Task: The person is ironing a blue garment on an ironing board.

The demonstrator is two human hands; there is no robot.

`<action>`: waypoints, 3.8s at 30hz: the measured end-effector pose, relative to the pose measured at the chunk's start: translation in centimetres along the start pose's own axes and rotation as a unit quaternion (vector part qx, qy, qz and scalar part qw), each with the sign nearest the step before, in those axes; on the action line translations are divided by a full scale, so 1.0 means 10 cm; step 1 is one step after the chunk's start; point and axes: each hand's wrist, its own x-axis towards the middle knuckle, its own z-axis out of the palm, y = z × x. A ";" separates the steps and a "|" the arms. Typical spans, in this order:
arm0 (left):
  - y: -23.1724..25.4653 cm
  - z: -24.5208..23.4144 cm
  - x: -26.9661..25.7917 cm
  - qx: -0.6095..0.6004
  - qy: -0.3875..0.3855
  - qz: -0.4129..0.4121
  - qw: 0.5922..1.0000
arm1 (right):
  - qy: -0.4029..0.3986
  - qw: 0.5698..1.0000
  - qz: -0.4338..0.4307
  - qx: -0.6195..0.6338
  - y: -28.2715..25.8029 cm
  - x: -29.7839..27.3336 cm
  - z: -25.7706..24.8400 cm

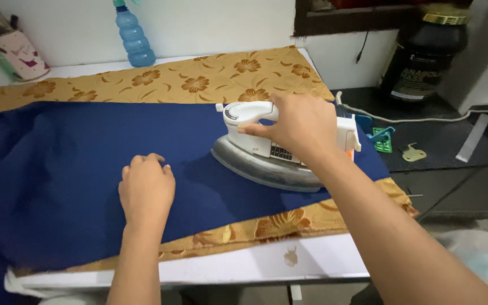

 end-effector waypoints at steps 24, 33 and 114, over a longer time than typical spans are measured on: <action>1.00 0.34 1.04 -0.423 0.017 0.106 0.900 | 0.064 0.996 -0.067 0.019 0.42 0.95 0.52; 0.97 0.28 0.87 -0.323 0.098 0.181 0.924 | 0.077 0.994 -0.076 0.006 0.43 1.21 0.64; 0.32 0.61 0.93 -0.060 -0.072 0.214 0.972 | -0.063 0.950 -0.151 0.265 -0.27 -0.39 0.75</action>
